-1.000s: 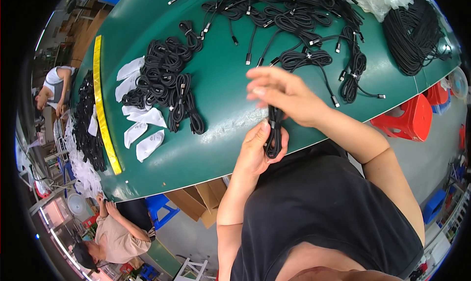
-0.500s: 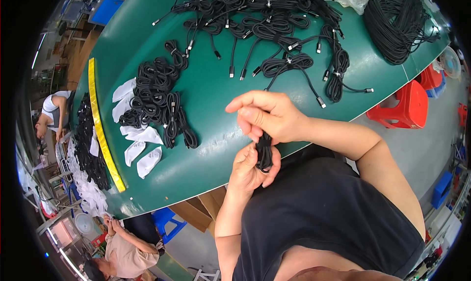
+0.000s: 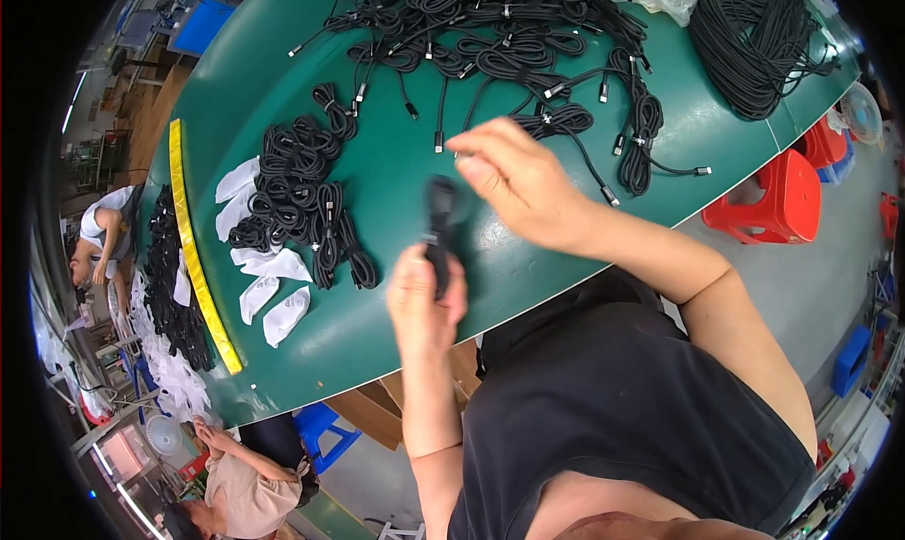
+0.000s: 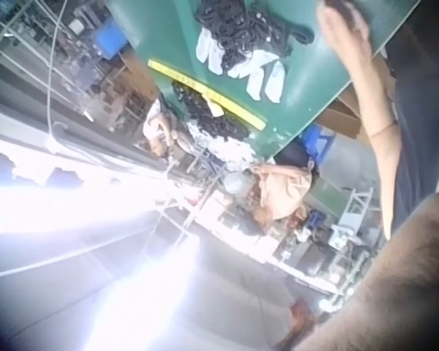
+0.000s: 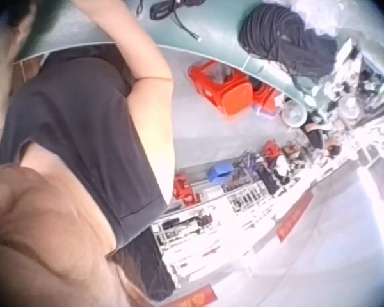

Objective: Bundling small black cables and securing them with ties at a factory workbench.

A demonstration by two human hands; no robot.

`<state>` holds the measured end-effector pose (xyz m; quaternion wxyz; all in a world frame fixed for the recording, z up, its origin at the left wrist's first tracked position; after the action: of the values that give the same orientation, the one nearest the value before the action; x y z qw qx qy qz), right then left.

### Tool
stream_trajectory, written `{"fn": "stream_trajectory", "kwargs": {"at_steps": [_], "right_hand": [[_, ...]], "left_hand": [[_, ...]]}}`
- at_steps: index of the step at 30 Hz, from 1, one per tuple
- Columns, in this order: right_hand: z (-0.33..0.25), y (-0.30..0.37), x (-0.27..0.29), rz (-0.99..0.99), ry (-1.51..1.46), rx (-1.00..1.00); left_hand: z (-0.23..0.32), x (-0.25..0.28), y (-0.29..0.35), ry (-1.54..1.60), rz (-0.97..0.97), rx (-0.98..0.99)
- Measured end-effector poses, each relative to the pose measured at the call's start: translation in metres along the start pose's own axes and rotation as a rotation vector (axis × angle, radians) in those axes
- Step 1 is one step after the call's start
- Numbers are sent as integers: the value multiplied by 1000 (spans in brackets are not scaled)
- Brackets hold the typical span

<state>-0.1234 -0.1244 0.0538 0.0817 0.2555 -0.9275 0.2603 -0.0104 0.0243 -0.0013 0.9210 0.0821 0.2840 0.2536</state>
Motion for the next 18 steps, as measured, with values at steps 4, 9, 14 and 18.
{"fn": "stream_trajectory", "kwargs": {"at_steps": [4, 9, 14, 18], "right_hand": [[15, -7, 29, -17, 760, 244], [41, 4, 36, -171, 1050, 226], [23, 5, 24, -290, 612, 323], [-9, 15, 3, -501, 393, 476]], "left_hand": [[47, 37, -27, 621, -18, -165], [27, 22, -30, 515, -23, 1], [17, -5, -27, 171, -38, -113], [17, -26, -24, -414, -20, -152]]}}
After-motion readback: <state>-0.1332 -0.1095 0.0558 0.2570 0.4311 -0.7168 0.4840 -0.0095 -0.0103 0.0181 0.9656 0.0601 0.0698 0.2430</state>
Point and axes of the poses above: each hand's wrist, its own y-axis away from the middle knuckle, its own x-axis out of the back of the hand, z = x × y, the point moved 5 cm from there along -y, towards the middle knuckle, and after that the axes turned 3 degrees about z, right-handed, at the moved point
